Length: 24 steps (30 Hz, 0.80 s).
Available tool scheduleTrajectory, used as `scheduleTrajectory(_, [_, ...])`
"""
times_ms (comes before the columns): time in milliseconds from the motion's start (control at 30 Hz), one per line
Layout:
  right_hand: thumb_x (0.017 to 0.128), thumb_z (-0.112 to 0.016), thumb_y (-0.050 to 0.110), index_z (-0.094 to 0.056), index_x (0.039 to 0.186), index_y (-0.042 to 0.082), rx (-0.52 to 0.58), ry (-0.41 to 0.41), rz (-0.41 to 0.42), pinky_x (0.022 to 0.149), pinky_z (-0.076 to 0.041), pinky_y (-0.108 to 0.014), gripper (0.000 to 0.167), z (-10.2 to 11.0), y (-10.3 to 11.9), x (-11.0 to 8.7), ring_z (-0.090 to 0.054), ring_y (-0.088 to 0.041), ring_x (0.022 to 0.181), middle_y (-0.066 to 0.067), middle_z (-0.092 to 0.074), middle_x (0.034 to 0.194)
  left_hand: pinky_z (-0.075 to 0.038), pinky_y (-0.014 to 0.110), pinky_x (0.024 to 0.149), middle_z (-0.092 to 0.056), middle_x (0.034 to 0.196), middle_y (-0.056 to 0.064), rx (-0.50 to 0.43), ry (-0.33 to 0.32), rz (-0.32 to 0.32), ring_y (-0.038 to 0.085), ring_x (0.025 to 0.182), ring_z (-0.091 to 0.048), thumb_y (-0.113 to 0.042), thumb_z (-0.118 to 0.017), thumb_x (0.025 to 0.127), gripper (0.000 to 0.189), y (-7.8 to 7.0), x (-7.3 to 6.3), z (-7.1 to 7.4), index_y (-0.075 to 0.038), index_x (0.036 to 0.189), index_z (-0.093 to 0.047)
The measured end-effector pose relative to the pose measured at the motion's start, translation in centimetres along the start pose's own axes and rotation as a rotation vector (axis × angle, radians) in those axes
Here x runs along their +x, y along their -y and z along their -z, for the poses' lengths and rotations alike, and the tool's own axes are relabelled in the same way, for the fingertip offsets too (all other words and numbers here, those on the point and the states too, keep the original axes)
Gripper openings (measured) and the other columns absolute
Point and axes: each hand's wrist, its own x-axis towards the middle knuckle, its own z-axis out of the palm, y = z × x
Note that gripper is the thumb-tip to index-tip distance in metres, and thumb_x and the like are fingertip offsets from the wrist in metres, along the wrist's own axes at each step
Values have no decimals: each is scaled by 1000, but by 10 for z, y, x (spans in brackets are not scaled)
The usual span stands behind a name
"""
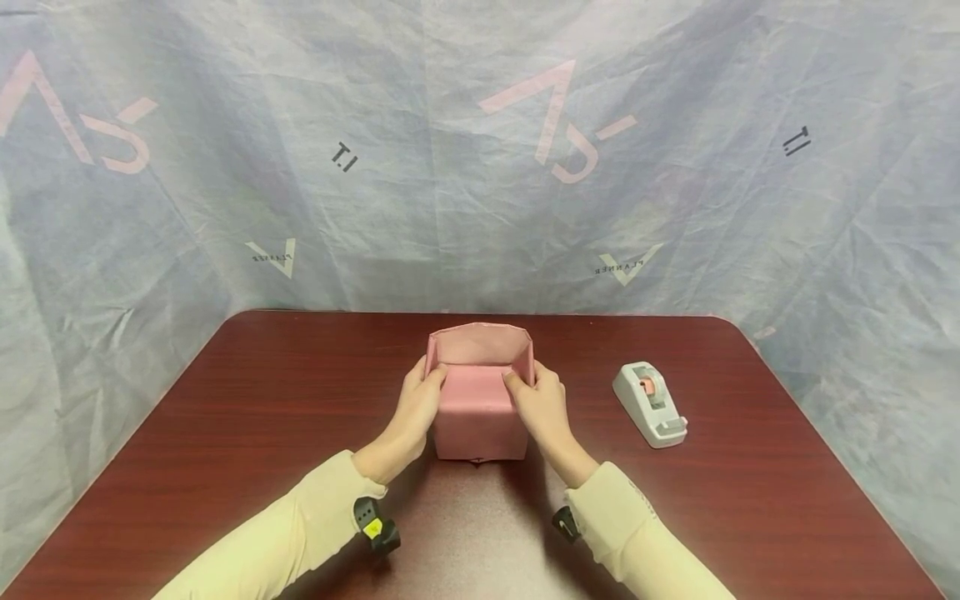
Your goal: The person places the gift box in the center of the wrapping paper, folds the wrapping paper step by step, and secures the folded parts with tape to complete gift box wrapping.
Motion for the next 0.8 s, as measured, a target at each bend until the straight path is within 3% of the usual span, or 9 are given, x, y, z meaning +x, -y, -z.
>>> scheduleTrajectory(200, [89,-57,21,-63,101,1,-14,0,8,61,-43,-24,24,1,1,-1,-51,-7,67,-10,-64,84,-33,31,88,-52,107,3,-116,22,16,14,101,-42,-10,-38,96,27,-3,2,-1,-9,117,-56])
scheduleTrajectory(300, [89,-57,21,-63,100,1,-13,0,10,61,-43,-24,24,2,1,-1,-50,-7,66,-8,-63,82,-34,29,84,-50,98,2,-153,11,23,13,94,-43,-12,-40,93,23,-4,4,-2,-6,108,-57])
scheduleTrajectory(433, [89,-57,21,-62,100,1,-15,6,16,61,-43,-24,24,1,1,0,-50,-7,67,-8,-63,82,-35,30,86,-55,100,4,-176,12,-9,13,94,-45,-11,-40,89,24,-4,6,1,-4,103,-58])
scheduleTrajectory(533, [89,-57,21,-63,101,1,-16,7,22,61,-43,-24,24,1,0,0,-50,-7,66,-9,-64,83,-33,33,101,-53,126,5,-141,54,-72,13,117,-44,-7,-36,91,33,-3,7,3,-3,118,-55])
scheduleTrajectory(633, [89,-57,20,-63,102,1,-12,11,29,61,-43,-24,24,1,-1,0,-51,-6,66,-10,-65,83,-24,37,110,-37,144,5,-41,94,-118,14,135,-28,-4,-32,93,41,-3,9,4,-3,132,-44])
scheduleTrajectory(700, [89,-57,20,-63,102,1,-10,10,32,61,-43,-24,24,1,-1,0,-51,-6,65,-10,-65,82,-21,38,111,-32,147,7,23,104,-126,16,137,-23,-4,-31,95,44,-4,10,4,-2,138,-37])
scheduleTrajectory(800, [89,-57,21,-64,101,1,-16,7,36,61,-43,-24,24,1,-2,0,-51,-6,66,-10,-65,83,-24,39,110,-37,144,9,80,94,-126,17,135,-28,-6,-31,96,42,-6,11,3,-3,138,-37])
